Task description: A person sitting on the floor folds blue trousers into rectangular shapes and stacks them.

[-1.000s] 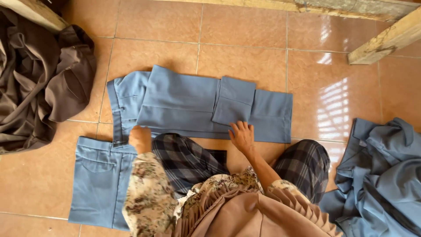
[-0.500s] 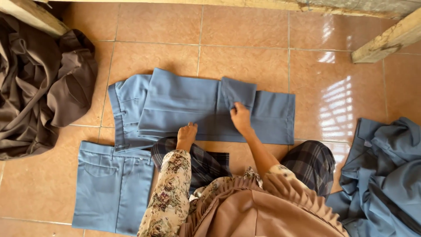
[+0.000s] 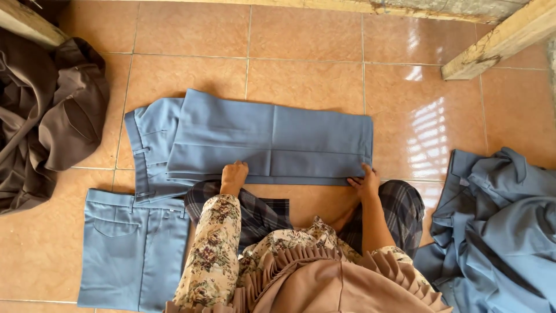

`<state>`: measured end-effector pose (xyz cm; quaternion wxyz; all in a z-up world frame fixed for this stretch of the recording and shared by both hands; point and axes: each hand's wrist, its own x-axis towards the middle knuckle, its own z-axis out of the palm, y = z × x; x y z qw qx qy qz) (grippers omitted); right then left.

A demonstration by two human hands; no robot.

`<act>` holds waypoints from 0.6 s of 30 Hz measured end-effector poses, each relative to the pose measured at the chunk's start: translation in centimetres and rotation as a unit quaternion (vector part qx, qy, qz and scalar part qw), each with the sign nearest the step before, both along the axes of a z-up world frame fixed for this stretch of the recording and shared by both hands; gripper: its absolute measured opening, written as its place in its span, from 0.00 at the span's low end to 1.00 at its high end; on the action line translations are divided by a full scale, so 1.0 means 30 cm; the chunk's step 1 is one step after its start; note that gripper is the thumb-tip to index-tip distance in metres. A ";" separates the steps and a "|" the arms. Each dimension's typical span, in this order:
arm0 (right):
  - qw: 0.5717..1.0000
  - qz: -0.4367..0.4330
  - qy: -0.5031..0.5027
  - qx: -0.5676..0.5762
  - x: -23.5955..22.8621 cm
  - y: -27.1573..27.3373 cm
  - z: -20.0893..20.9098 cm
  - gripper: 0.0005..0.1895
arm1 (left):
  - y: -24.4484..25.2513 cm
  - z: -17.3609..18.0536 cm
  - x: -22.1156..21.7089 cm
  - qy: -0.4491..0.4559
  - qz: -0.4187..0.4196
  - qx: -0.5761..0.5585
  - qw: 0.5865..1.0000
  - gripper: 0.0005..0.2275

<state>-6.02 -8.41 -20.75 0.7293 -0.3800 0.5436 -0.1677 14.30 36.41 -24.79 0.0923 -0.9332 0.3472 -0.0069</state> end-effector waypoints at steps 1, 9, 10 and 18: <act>0.999 0.028 0.018 0.002 0.024 -0.003 0.072 0.44 | -0.002 0.024 -0.004 0.002 0.004 -0.004 1.000 0.05; 0.965 0.110 0.037 -0.235 -0.008 -0.093 0.172 0.17 | 0.022 0.357 -0.053 -0.078 -0.004 -0.045 0.996 0.09; 0.957 0.122 0.073 -0.254 -0.027 -0.075 0.179 0.15 | 0.017 0.335 -0.066 -0.003 0.014 0.001 1.000 0.06; 0.861 0.244 0.248 -0.371 -0.041 -0.108 -0.004 0.16 | -0.048 0.030 -0.048 0.166 0.077 0.111 0.977 0.10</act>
